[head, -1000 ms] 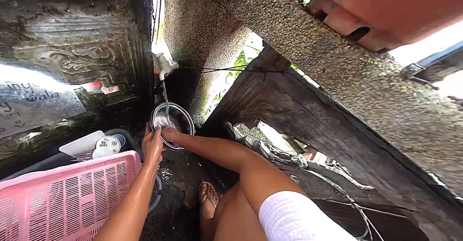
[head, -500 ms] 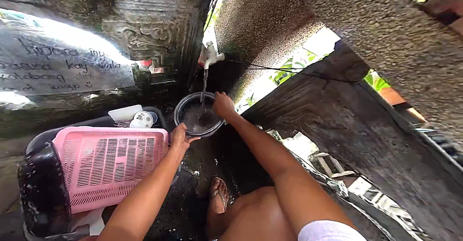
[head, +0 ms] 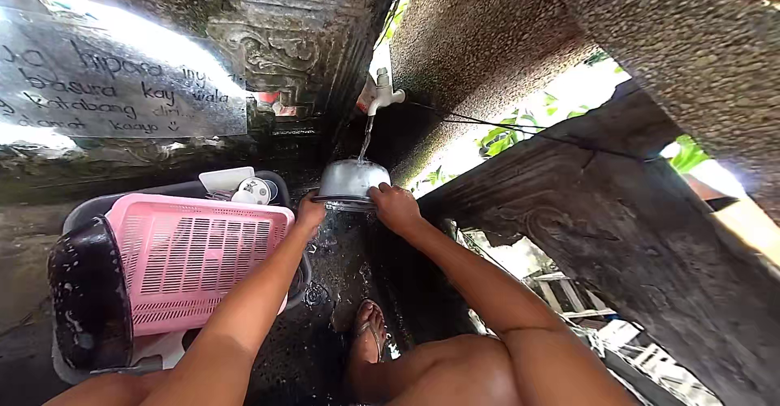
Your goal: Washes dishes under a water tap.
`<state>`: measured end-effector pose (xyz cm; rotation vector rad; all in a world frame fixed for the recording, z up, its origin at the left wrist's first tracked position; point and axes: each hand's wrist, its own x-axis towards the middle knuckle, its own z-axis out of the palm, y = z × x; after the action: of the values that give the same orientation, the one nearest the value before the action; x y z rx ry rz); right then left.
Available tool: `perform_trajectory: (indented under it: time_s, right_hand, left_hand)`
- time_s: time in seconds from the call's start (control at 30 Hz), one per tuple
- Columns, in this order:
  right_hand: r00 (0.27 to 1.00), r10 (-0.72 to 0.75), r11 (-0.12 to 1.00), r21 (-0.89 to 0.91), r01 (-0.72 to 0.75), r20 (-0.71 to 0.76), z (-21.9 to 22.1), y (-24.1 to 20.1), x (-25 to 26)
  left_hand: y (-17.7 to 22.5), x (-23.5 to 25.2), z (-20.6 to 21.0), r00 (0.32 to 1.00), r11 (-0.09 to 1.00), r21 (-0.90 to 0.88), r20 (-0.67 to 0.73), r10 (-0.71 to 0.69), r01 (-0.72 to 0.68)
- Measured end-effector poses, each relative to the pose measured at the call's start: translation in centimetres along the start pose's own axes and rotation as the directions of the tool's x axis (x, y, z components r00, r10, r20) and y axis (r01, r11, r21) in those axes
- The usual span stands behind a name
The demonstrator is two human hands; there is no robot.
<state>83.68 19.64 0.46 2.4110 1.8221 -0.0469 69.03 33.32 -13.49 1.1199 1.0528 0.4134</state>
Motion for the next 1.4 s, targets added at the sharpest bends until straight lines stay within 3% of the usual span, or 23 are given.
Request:
perform_trajectory:
  time_s: [0.07, 0.13, 0.3, 0.4, 0.47, 0.53, 0.6, 0.7, 0.77, 0.8, 0.87, 0.93, 0.97, 1.03, 1.1, 1.23, 1.27, 1.33, 1.4]
  right_hand:
    - [0.99, -0.071, 0.997, -0.02, 0.069, -0.122, 1.7, 1.3, -0.4]
    - [0.956, -0.178, 0.984, -0.068, 0.167, -0.234, 3.1, 2.5, -0.7]
    - [0.792, -0.373, 0.927, -0.171, 0.332, -0.483, 4.2, 4.9, -0.3]
    - [0.786, -0.354, 0.932, -0.119, 0.343, -0.507, 4.0, 5.8, 0.7]
    - [0.788, -0.304, 0.942, -0.046, 0.332, -0.536, 3.5, 5.9, 1.9]
    - [0.801, -0.242, 0.955, 0.013, 0.297, -0.547, 2.5, 5.4, 3.5]
    - [0.879, -0.123, 0.969, 0.134, 0.206, -0.46, 0.8, 3.8, 4.9]
    - [0.947, -0.074, 0.916, 0.353, 0.189, -0.313, -0.7, 1.8, 7.1]
    - [0.976, -0.094, 0.835, 0.518, 0.184, -0.195, 0.0, 1.1, 8.7]
    - [0.99, -0.058, 0.786, 0.606, 0.125, -0.129, 0.3, 1.0, 9.4]
    - [0.992, 0.125, 0.695, 0.712, -0.101, 0.019, 0.1, 1.3, 10.7]
    - [0.946, 0.294, 0.682, 0.664, -0.308, 0.137, -0.7, 1.5, 10.9]
    - [0.938, 0.307, 0.723, 0.602, -0.339, 0.159, -1.1, 0.8, 10.5]
    - [0.977, 0.182, 0.873, 0.438, -0.212, 0.11, -1.3, -1.9, 9.4]
    - [0.995, 0.083, 0.909, 0.404, -0.101, 0.063, -1.7, -2.6, 9.1]
    - [0.92, 0.347, 0.599, 0.712, -0.367, 0.182, -4.3, 2.1, 9.2]
    - [0.928, 0.337, 0.631, 0.693, -0.349, 0.161, -4.6, 1.9, 9.0]
    - [0.977, 0.202, 0.812, 0.546, -0.205, 0.067, -4.4, -0.2, 8.3]
    - [0.998, 0.063, 0.873, 0.485, -0.05, -0.01, -3.4, -1.3, 8.3]
  left_hand:
    - [1.0, -0.8, -0.3, 0.982, 0.927, 0.339, -0.045, 0.186, -0.16]
    - [1.3, -1.8, -0.4, 0.919, 0.78, 0.553, -0.064, 0.389, -0.292]
    - [-0.3, -2.3, -0.6, 0.702, 0.502, 0.678, 0.028, 0.712, -0.536]
    - [-0.6, -2.5, -0.4, 0.591, 0.304, 0.758, 0.13, 0.796, -0.576]
    - [-0.9, -2.5, -0.3, 0.463, 0.146, 0.749, 0.233, 0.855, -0.646]
    - [-0.9, -2.7, 0.0, 0.409, 0.083, 0.732, 0.28, 0.868, -0.677]
    - [-1.1, -3.2, 0.4, 0.425, 0.201, 0.657, 0.2, 0.883, -0.726]
    - [0.1, -3.8, 1.7, 0.552, 0.5, 0.425, -0.003, 0.834, -0.754]
    - [1.3, -4.1, 2.1, 0.643, 0.593, 0.426, -0.034, 0.765, -0.683]
    - [1.5, -4.2, 2.0, 0.666, 0.607, 0.448, -0.035, 0.745, -0.656]
    - [2.1, -4.5, 2.2, 0.647, 0.591, 0.473, -0.056, 0.76, -0.654]
    - [3.0, -4.6, 2.9, 0.643, 0.578, 0.494, -0.05, 0.764, -0.649]
    - [3.9, -4.6, 3.1, 0.678, 0.582, 0.525, -0.014, 0.735, -0.621]
    - [6.3, -4.5, 3.3, 0.779, 0.576, 0.631, 0.074, 0.623, -0.52]
    - [8.0, -4.8, 3.6, 0.814, 0.541, 0.693, 0.115, 0.57, -0.477]
    - [7.6, -5.0, 3.3, 0.711, 0.573, 0.54, 0.067, 0.7, -0.616]
    - [7.7, -5.1, 3.3, 0.725, 0.582, 0.545, 0.074, 0.684, -0.604]
    - [8.7, -5.3, 3.8, 0.804, 0.586, 0.627, 0.111, 0.584, -0.513]
    - [9.7, -5.6, 4.4, 0.821, 0.569, 0.671, 0.107, 0.561, -0.476]
